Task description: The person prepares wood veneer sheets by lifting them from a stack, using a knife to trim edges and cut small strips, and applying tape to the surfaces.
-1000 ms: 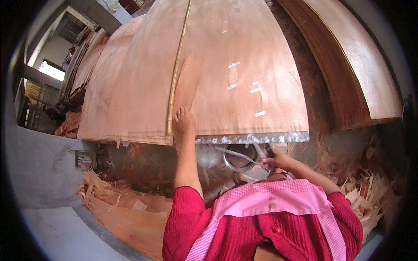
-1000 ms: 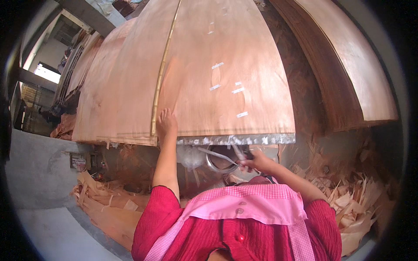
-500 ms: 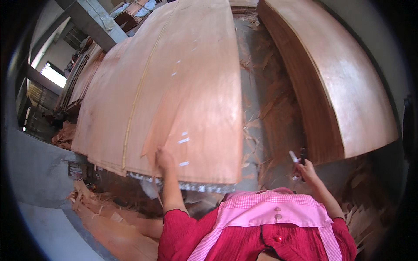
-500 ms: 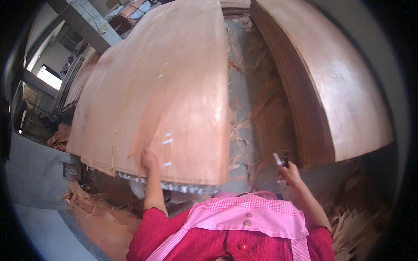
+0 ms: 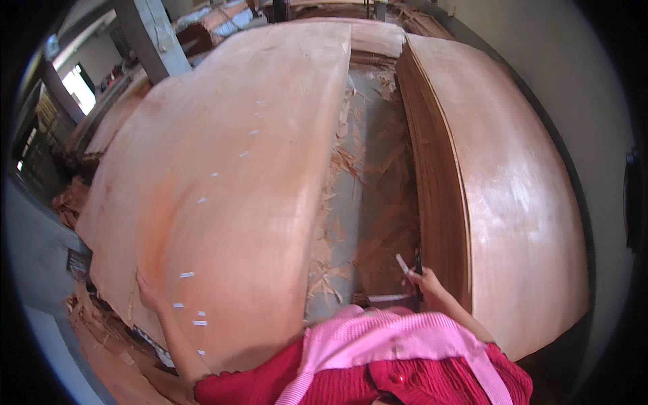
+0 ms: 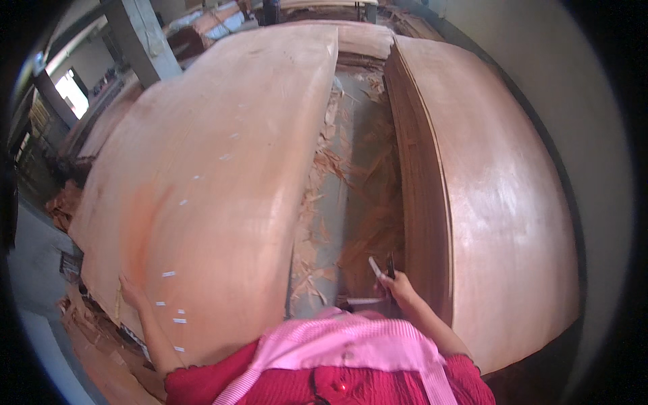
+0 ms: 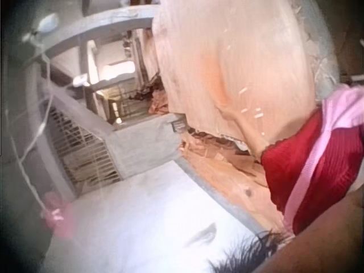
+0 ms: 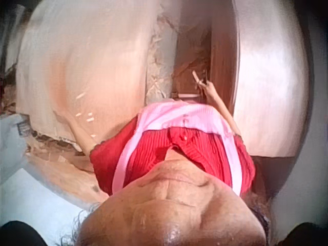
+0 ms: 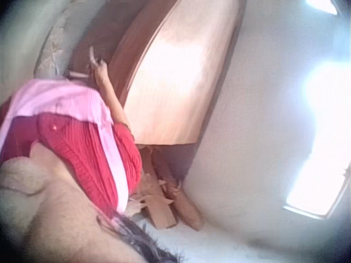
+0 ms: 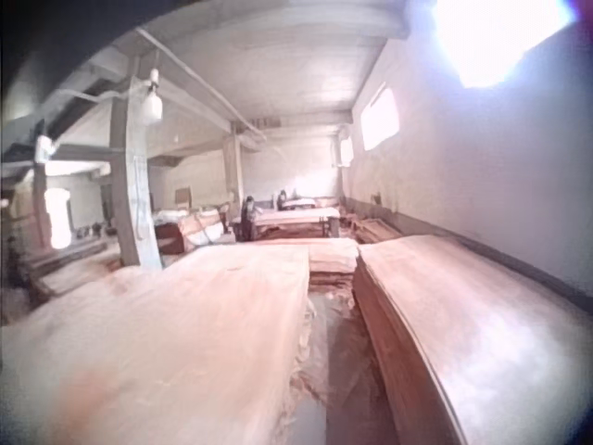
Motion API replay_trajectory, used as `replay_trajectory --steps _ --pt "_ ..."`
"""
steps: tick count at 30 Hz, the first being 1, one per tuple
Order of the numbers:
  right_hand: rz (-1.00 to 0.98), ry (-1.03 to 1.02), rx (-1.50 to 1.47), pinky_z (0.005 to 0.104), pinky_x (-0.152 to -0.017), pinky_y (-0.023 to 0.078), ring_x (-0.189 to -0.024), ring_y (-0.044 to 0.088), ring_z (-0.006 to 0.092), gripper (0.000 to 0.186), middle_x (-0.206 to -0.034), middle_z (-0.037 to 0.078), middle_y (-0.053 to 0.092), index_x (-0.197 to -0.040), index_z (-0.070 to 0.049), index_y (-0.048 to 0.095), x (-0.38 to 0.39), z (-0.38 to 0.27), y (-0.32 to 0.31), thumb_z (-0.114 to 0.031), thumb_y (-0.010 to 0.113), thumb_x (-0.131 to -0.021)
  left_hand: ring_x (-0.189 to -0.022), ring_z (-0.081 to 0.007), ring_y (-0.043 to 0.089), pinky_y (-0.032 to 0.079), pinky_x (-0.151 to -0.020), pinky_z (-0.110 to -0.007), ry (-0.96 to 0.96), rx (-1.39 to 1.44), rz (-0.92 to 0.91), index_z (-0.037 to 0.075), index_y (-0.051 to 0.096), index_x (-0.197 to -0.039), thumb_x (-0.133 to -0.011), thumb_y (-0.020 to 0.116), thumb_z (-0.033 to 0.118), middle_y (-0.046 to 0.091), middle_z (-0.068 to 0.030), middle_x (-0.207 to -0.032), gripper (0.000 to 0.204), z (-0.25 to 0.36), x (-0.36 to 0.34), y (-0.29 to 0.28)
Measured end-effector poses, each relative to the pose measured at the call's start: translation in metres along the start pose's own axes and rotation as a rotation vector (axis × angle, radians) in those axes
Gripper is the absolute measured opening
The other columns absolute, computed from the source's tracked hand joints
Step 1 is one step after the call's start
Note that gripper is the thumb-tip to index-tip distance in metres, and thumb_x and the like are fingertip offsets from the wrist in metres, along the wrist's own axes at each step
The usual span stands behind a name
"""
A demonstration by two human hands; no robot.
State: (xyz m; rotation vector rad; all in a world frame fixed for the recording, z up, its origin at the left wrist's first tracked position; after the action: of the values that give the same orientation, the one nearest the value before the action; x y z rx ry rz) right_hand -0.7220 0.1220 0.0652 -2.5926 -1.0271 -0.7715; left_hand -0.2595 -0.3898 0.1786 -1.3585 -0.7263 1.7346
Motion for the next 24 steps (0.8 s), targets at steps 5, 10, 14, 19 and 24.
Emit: replay_trajectory --steps 5,10,14,19,24 --pt "0.009 -0.048 0.073 0.0263 -0.05 0.045 -0.054 0.054 0.0126 0.012 -0.07 0.009 0.061 -0.085 0.0 0.055 -0.109 -0.094 -0.066 -0.011 0.05 -0.085 -0.094 -0.0271 0.057 0.047 -0.075 -0.033 0.026 0.698 0.019 0.005 0.047 -0.118 -0.086 0.043 0.011 0.059 -0.0139 -0.106 0.033 0.227 -0.031 0.025" --pt "0.045 -0.121 0.004 0.025 -0.046 0.043 -0.05 0.053 0.0128 0.012 -0.069 0.009 0.06 -0.086 0.0 0.054 -0.234 -0.196 -0.123 -0.012 0.05 -0.085 -0.096 -0.0242 0.058 0.047 -0.079 -0.032 0.536 0.306 0.26 0.003 0.048 -0.116 -0.085 0.043 0.003 0.058 -0.011 -0.109 0.032 0.437 -0.068 0.078" --pt "0.071 -0.204 0.017 0.0259 -0.044 0.043 -0.048 0.053 0.0142 0.013 -0.068 0.009 0.059 -0.087 0.0 0.053 -0.355 -0.291 -0.179 -0.013 0.051 -0.084 -0.099 -0.0228 0.056 0.047 -0.081 -0.03 0.598 0.304 0.324 0.001 0.05 -0.112 -0.085 0.042 0.002 0.058 -0.0092 -0.108 0.028 0.567 -0.091 0.13" --pt "0.001 -0.219 -0.011 0.0257 -0.046 0.043 -0.049 0.053 0.0132 0.011 -0.071 0.009 0.06 -0.087 -0.001 0.054 -0.522 -0.398 -0.205 -0.012 0.051 -0.084 -0.103 -0.0231 0.054 0.046 -0.085 -0.03 0.673 0.282 0.367 0.001 0.052 -0.109 -0.084 0.042 0.0 0.058 -0.0098 -0.109 0.028 0.688 -0.145 0.213" --pt "-0.182 -0.213 0.136 0.0227 -0.046 0.039 -0.051 0.05 0.0097 0.012 -0.069 0.006 0.059 -0.088 -0.001 0.054 -0.667 -0.509 -0.173 -0.011 0.052 -0.084 -0.101 -0.027 0.055 0.044 -0.086 -0.034 0.721 0.176 0.252 0.003 0.048 -0.116 -0.078 0.041 -0.002 0.055 -0.0145 -0.113 0.039 0.827 -0.177 0.314"
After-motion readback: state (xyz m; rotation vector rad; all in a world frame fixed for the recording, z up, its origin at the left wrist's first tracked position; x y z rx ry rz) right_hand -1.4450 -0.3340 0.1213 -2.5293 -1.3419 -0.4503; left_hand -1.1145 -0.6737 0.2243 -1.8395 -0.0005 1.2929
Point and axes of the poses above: each hand's wrist, its own x-axis away from the middle knuckle, its own y-axis out of the palm, z = x × y, the point moved 3 cm from there along -x, towards the middle knuckle
